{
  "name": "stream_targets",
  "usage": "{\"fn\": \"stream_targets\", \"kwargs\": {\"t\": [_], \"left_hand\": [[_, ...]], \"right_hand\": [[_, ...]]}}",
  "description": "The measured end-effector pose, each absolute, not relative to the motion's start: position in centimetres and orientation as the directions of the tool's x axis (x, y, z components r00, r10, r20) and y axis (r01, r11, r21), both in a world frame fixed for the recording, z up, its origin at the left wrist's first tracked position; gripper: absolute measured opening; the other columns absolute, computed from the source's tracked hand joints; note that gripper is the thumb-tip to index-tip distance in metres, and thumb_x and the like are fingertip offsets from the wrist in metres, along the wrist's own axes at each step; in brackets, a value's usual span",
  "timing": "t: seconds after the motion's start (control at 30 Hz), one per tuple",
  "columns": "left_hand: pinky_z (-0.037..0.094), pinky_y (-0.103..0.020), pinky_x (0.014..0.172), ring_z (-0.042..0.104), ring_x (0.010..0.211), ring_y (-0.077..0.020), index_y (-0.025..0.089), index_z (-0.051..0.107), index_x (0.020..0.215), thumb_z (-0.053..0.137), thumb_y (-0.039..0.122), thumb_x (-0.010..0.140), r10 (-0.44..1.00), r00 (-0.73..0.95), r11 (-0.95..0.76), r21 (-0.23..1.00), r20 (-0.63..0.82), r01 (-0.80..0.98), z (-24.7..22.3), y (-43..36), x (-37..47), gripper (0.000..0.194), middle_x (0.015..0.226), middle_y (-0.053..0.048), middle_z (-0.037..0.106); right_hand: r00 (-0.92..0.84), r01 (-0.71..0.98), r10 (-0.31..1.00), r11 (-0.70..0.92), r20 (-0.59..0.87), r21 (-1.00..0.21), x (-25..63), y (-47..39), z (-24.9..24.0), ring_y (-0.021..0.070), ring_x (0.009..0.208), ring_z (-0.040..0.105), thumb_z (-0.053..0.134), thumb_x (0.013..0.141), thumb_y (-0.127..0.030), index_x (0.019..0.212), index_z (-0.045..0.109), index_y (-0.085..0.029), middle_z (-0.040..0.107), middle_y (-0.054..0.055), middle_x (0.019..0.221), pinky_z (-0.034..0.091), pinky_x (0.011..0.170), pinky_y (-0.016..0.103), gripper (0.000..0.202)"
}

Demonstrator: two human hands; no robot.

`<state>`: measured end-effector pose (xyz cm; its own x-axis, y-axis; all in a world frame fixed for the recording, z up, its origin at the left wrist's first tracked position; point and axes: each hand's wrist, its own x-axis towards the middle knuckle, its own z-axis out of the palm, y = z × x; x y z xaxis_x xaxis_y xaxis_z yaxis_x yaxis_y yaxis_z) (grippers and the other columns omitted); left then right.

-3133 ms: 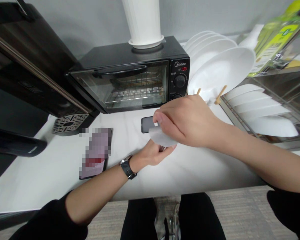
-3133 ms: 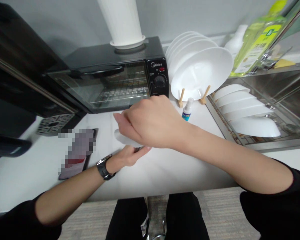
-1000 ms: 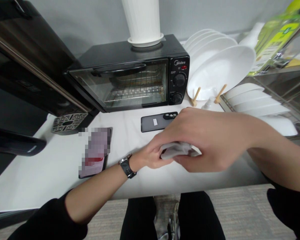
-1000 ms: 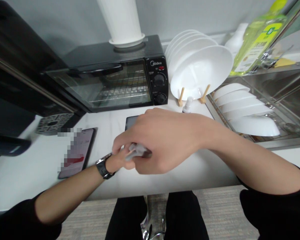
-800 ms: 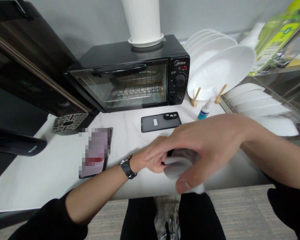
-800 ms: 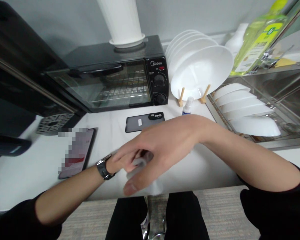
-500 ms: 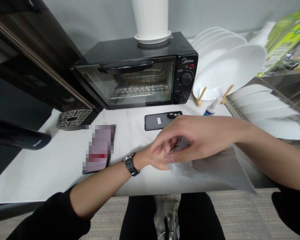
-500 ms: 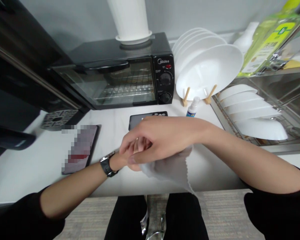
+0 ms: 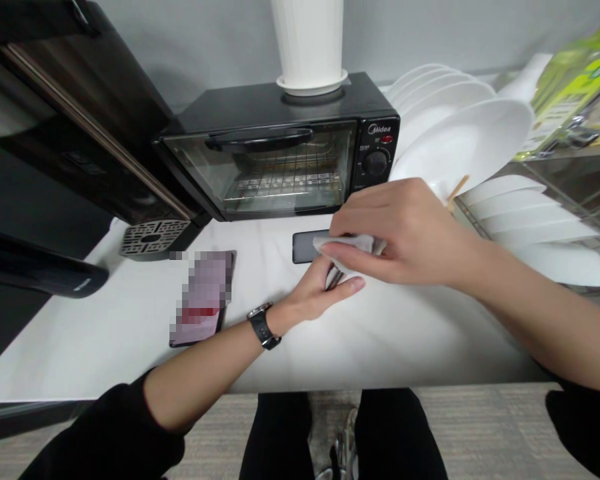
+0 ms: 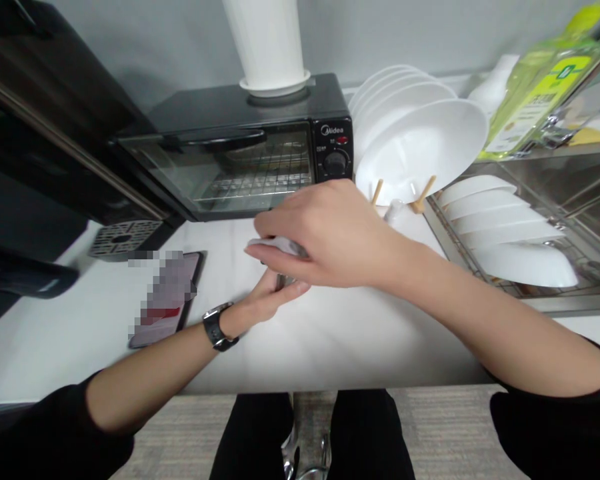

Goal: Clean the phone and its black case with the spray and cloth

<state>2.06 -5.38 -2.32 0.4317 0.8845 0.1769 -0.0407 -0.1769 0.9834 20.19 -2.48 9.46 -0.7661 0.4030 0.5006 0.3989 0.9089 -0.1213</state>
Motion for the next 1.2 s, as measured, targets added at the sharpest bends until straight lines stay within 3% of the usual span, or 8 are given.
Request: {"fn": "stream_targets", "kwargs": {"t": [0.17,0.3,0.4,0.5,0.63,0.73,0.93,1.2], "left_hand": [[0.053,-0.041,0.095,0.064,0.103,-0.0263,0.019,0.067,0.114,0.075,0.075,0.077,0.864,0.483,-0.122,0.990,0.143,-0.075,-3.1,-4.9,1.8,0.068,0.109,-0.008,0.070],[0.050,-0.030,0.058,0.050,0.054,-0.0129,0.017,0.067,0.082,0.056,0.092,0.075,0.851,0.508,0.038,0.947,0.136,-0.318,-3.4,-3.8,2.3,0.076,0.060,0.001,0.053],[0.049,-0.026,0.047,0.049,0.045,-0.0098,0.018,0.066,0.085,0.075,0.068,0.081,0.859,0.510,0.210,0.876,0.046,-0.434,-2.7,-3.5,2.6,0.051,0.065,0.001,0.060],[0.059,-0.029,0.061,0.069,0.061,-0.0164,0.018,0.070,0.095,0.083,0.039,0.083,0.868,0.497,0.301,0.802,-0.006,-0.516,-2.1,-3.5,2.7,0.027,0.083,-0.004,0.074],[0.061,-0.031,0.086,0.077,0.086,-0.0207,0.017,0.073,0.102,0.071,0.020,0.092,0.931,0.360,0.301,0.698,-0.065,-0.650,-2.2,-3.1,3.0,0.011,0.094,-0.004,0.078],[0.058,-0.027,0.089,0.076,0.087,-0.0172,0.017,0.074,0.103,0.057,0.031,0.104,0.944,0.281,0.327,0.599,-0.173,-0.731,-2.2,-2.7,3.3,0.023,0.087,-0.002,0.077],[0.055,-0.023,0.089,0.075,0.091,-0.0142,0.017,0.072,0.106,0.047,0.051,0.107,0.904,0.266,0.395,0.411,-0.335,-0.822,-1.5,-2.7,3.0,0.042,0.081,0.001,0.073],[0.055,-0.035,0.098,0.074,0.110,-0.0248,0.018,0.071,0.120,0.049,0.064,0.102,0.917,0.342,0.399,0.517,-0.207,-0.757,-2.5,-3.3,3.6,0.054,0.106,-0.007,0.078]], "right_hand": [[-0.713,0.418,0.221,0.896,0.665,0.150,18.9,-1.8,7.4,0.0127,0.068,0.051,0.044,0.107,-0.034,0.076,0.064,-0.018,0.063,0.002,0.083,0.031,0.060,0.029,0.041],[-0.630,0.470,0.352,0.882,0.692,-0.021,19.5,-1.2,7.2,0.0153,0.071,0.055,0.044,0.105,-0.032,0.079,0.065,-0.019,0.061,0.003,0.080,0.035,0.062,0.030,0.036],[-0.583,0.521,0.527,0.826,0.618,-0.214,20.1,-0.7,7.6,0.0197,0.082,0.062,0.042,0.106,-0.034,0.082,0.069,-0.018,0.065,0.006,0.085,0.043,0.072,0.032,0.039],[-0.587,0.575,0.640,0.761,0.496,-0.301,20.5,0.5,7.4,0.0222,0.088,0.068,0.044,0.106,-0.035,0.088,0.075,-0.018,0.073,0.008,0.095,0.047,0.077,0.034,0.040],[-0.694,0.587,0.594,0.794,0.407,-0.158,20.6,2.0,5.6,0.0275,0.117,0.070,0.042,0.106,-0.030,0.115,0.077,-0.016,0.077,0.009,0.122,0.045,0.109,0.046,0.038],[-0.750,0.581,0.539,0.814,0.383,-0.008,19.6,1.0,3.7,0.0318,0.145,0.052,0.039,0.107,-0.030,0.141,0.062,-0.009,0.062,0.016,0.148,0.024,0.127,0.060,0.046],[-0.805,0.578,0.543,0.808,0.240,0.113,17.0,-3.1,1.0,0.0337,0.155,0.038,0.041,0.106,-0.027,0.153,0.043,0.005,0.042,0.025,0.162,0.027,0.130,0.051,0.057],[-0.689,0.696,0.655,0.717,0.311,0.031,18.7,-0.8,1.7,0.0370,0.157,0.032,0.038,0.106,-0.030,0.156,0.039,0.003,0.035,0.025,0.165,0.025,0.128,0.061,0.060]]}}
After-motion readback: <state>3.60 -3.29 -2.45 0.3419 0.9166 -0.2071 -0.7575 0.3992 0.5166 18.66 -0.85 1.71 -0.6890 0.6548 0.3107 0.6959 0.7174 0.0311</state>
